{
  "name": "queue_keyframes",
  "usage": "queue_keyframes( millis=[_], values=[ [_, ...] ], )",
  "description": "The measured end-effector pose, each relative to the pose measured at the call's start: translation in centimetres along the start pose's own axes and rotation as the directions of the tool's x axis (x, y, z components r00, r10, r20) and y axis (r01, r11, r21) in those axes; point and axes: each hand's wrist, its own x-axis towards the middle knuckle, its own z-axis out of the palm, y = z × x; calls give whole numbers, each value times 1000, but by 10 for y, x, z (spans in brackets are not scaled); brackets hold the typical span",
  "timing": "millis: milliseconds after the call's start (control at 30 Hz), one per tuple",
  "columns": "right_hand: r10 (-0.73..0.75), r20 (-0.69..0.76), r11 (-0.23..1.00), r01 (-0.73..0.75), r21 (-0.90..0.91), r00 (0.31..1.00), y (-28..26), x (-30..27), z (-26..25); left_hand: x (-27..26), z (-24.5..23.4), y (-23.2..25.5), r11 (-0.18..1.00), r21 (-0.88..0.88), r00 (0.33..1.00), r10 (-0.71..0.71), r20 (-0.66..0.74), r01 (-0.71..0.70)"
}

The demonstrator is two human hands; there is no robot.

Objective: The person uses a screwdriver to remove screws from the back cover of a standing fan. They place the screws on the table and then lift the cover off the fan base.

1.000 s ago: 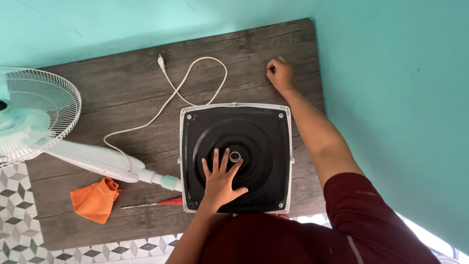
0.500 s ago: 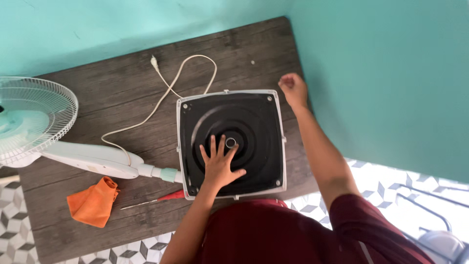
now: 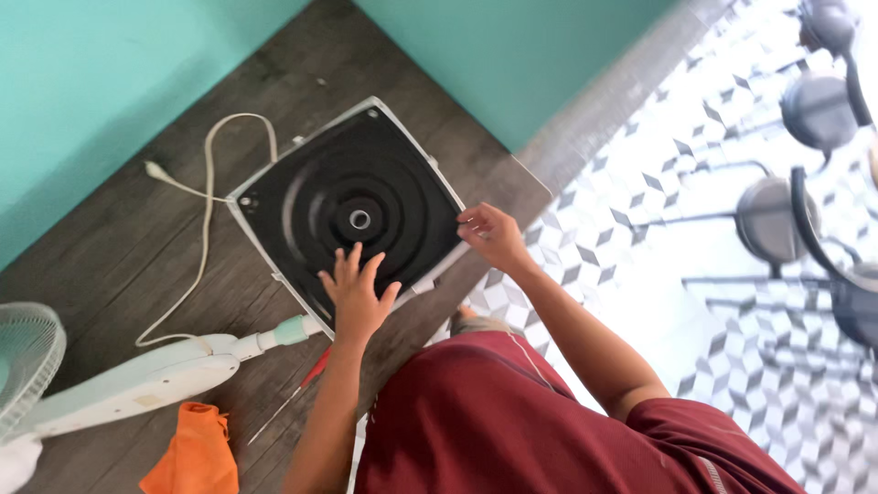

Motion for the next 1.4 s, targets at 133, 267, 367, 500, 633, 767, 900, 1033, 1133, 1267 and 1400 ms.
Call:
queue_keyframes(
  millis=[133, 267, 367, 500, 633, 767, 900, 1033, 1133, 1267, 1400],
  values=[
    [-36, -70, 998, 32, -48, 997, 4, -81, 4, -56, -6, -14, 992, 111, 992, 63, -109, -51],
    [40, -149, 998, -45, -31, 988, 13, -147, 14, -103, -9, -49, 990, 121, 943, 105, -315, -70],
    [45, -184, 997, -34, 62, 982, 21, -182, 19, -145, -9, -77, 994, 107, 944, 56, -326, -22],
    [45, -194, 998, -34, 59, 980, 25, -215, 20, -192, 2, -110, 982, 178, 975, -29, -222, 70],
    [49, -163, 998, -43, 37, 985, 23, -222, 12, -218, 24, -129, 967, 252, 976, 34, -215, 22],
    [0, -51, 1000, -1, -25, 999, 9, -217, -9, -214, 39, -126, 976, 216, 958, 32, -286, 32],
    [58, -18, 998, -58, 16, 998, 5, -213, -29, -216, 46, -108, 968, 201, 953, -87, -291, 150],
    [16, 30, 1000, -16, 3, 999, 7, -217, -46, -218, 47, -61, 991, 131, 959, 55, -277, -19],
    [16, 104, 1000, -14, -16, 994, 16, -227, -55, -220, 50, -10, 996, -16, 973, 83, -215, -89],
    [73, 196, 997, -73, -5, 978, 31, -232, -69, -208, 54, 74, 968, -217, 989, 108, -99, -127],
    [125, 345, 977, -177, 122, 930, 44, -239, -79, -173, 51, 150, 876, -438, 977, 209, -29, -200]
  ],
)
